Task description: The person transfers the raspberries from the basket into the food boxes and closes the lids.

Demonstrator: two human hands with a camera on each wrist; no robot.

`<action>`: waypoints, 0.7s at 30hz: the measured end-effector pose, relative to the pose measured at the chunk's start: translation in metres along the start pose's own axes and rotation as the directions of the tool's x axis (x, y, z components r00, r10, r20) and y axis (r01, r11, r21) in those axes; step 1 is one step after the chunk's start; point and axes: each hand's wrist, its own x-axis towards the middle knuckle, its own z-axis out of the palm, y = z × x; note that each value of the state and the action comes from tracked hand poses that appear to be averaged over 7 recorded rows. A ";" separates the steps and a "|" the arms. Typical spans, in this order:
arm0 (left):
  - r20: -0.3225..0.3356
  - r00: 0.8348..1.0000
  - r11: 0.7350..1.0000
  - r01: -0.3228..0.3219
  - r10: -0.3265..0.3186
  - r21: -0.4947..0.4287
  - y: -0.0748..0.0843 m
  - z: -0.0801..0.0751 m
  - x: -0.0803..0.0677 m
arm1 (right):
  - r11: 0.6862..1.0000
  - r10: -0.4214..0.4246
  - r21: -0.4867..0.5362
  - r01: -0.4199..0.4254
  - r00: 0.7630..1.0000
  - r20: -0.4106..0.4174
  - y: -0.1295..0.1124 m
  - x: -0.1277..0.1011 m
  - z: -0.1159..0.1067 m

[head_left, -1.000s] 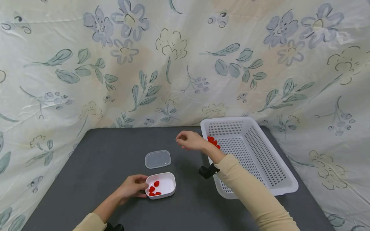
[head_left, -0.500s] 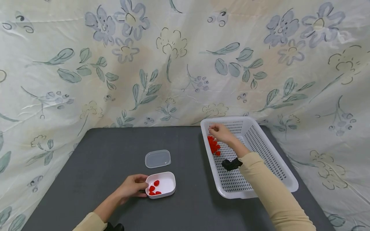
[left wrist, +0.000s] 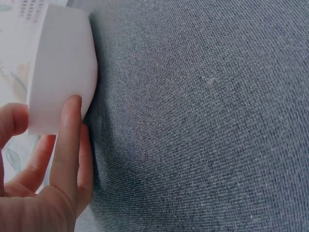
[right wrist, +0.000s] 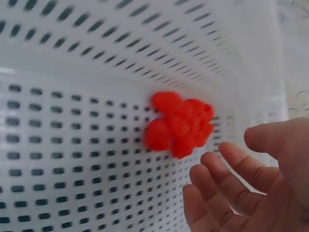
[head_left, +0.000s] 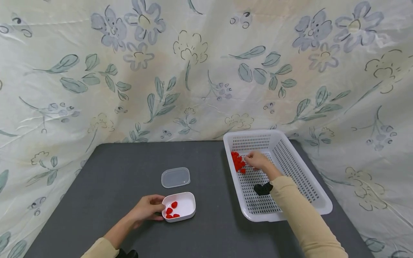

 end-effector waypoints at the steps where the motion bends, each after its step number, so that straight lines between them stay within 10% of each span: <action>1: 0.000 1.000 1.000 -0.001 0.001 -0.001 0.000 0.000 0.000 | 1.000 0.015 -0.004 -0.015 1.000 0.006 0.002 0.000 0.001; 21: 0.009 1.000 1.000 -0.017 0.017 -0.012 -0.002 0.001 0.001 | 0.996 0.076 0.029 -0.079 0.993 0.095 0.020 0.006 0.023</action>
